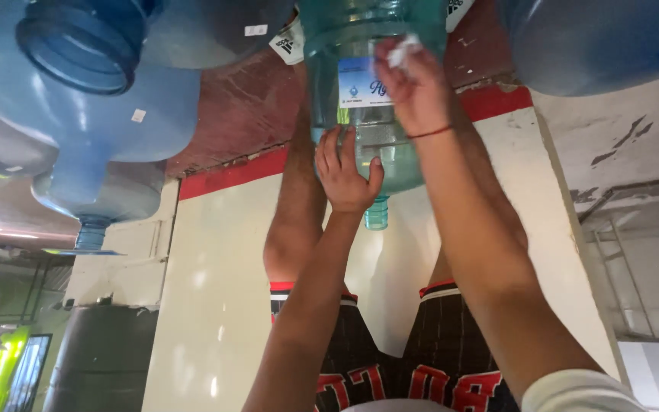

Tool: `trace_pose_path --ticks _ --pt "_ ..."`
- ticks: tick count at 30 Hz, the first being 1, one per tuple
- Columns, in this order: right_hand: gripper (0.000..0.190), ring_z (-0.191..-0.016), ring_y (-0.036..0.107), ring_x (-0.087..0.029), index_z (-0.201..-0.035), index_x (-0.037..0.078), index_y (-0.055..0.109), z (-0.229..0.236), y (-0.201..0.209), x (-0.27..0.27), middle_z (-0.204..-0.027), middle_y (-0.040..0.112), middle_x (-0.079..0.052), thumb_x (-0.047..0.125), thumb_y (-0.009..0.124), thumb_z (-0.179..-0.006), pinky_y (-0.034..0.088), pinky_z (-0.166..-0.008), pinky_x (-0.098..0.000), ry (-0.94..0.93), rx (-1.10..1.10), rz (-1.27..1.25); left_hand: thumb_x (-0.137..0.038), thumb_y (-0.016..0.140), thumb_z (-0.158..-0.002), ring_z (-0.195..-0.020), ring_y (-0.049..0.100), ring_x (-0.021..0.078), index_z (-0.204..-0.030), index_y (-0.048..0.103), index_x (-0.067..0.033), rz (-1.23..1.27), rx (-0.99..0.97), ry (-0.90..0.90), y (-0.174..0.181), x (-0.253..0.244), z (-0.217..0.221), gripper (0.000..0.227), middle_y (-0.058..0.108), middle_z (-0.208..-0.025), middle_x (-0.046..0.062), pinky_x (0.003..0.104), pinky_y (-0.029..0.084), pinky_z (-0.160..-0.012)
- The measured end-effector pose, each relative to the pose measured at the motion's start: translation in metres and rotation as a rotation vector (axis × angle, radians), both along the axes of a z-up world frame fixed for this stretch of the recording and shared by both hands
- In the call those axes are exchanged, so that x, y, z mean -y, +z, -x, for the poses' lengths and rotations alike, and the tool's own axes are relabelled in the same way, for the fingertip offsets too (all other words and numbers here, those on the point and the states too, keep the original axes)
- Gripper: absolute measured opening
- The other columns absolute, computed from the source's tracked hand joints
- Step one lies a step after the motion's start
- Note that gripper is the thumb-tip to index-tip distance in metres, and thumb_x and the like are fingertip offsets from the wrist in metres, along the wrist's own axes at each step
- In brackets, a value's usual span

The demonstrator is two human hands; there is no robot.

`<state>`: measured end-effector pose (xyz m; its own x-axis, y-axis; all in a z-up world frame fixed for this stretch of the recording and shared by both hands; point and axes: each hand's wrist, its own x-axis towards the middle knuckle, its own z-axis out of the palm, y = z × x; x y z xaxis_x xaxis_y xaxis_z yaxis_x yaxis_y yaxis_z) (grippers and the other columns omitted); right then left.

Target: The person applies adhesive labels to large blue water dispenser bottles. They peel the backing off a label, place it on the bottle, and smooth it down with their hands. This process is repeated for multiple bottles in a storage area.

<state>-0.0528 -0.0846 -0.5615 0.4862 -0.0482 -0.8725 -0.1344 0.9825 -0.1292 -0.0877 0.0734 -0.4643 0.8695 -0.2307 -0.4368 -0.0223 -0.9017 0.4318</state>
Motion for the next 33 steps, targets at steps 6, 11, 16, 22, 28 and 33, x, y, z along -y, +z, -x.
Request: trace_pose_path --ticks 6,11,16,22,28,33 --pt "0.028 -0.095 0.071 -0.036 -0.113 -0.009 0.059 0.118 -0.041 0.047 -0.104 0.07 -0.029 0.005 0.065 -0.089 0.064 -0.081 -0.0428 -0.488 -0.788 -0.11 -0.039 0.047 -0.095 -0.129 0.051 0.04 -0.134 0.055 -0.0064 0.029 0.056 -0.027 -0.001 0.0 -0.002 0.052 0.052 -0.136 0.016 0.055 0.044 -0.109" --pt "0.026 -0.093 0.059 -0.029 -0.11 -0.003 0.061 0.06 -0.018 0.022 -0.113 0.065 -0.026 0.01 0.063 -0.088 0.052 -0.078 -0.0361 -0.377 -0.473 -0.115 -0.04 0.045 -0.094 -0.13 0.051 0.0409 -0.133 0.055 -0.0056 0.017 0.04 -0.026 0.001 -0.002 -0.001 0.053 0.053 -0.137 0.017 0.056 0.043 -0.11" --pt "0.033 -0.125 0.063 -0.038 -0.119 -0.001 0.06 0.04 -0.032 0.004 -0.13 0.064 -0.024 0.018 0.064 -0.092 0.057 -0.103 -0.0465 -0.144 -0.245 -0.231 -0.035 0.05 -0.091 -0.129 0.051 0.0418 -0.134 0.054 -0.0054 0.052 0.03 -0.032 -0.004 -0.002 -0.002 0.053 0.052 -0.137 0.017 0.057 0.044 -0.108" --pt "0.027 -0.111 0.071 -0.032 -0.1 0.021 0.071 0.219 -0.104 0.054 -0.106 0.074 -0.006 0.019 0.084 -0.077 0.055 -0.11 -0.0544 -0.206 -0.767 0.066 -0.051 0.046 -0.087 -0.124 0.056 0.0365 -0.13 0.062 -0.0117 -0.026 0.21 -0.054 -0.024 -0.01 0.012 0.06 0.055 -0.134 0.012 0.049 0.04 -0.107" --pt "0.013 -0.119 0.068 -0.035 -0.097 0.012 0.071 0.049 -0.039 -0.03 -0.122 0.069 -0.019 0.014 0.078 -0.086 0.059 -0.103 -0.0437 -0.248 -0.345 0.063 -0.051 0.046 -0.084 -0.123 0.056 0.0371 -0.127 0.063 -0.0117 -0.034 0.231 -0.059 -0.019 -0.011 0.016 0.061 0.056 -0.132 0.013 0.051 0.041 -0.106" --pt "0.018 -0.123 0.064 -0.029 -0.104 0.016 0.066 0.028 -0.028 -0.076 -0.128 0.067 -0.015 0.024 0.075 -0.092 0.057 -0.101 -0.0385 -0.239 -0.338 0.253 -0.048 0.035 -0.092 -0.123 0.056 0.0391 -0.128 0.062 -0.0095 -0.039 0.2 -0.036 -0.014 -0.01 0.019 0.059 0.056 -0.132 0.015 0.052 0.041 -0.104"
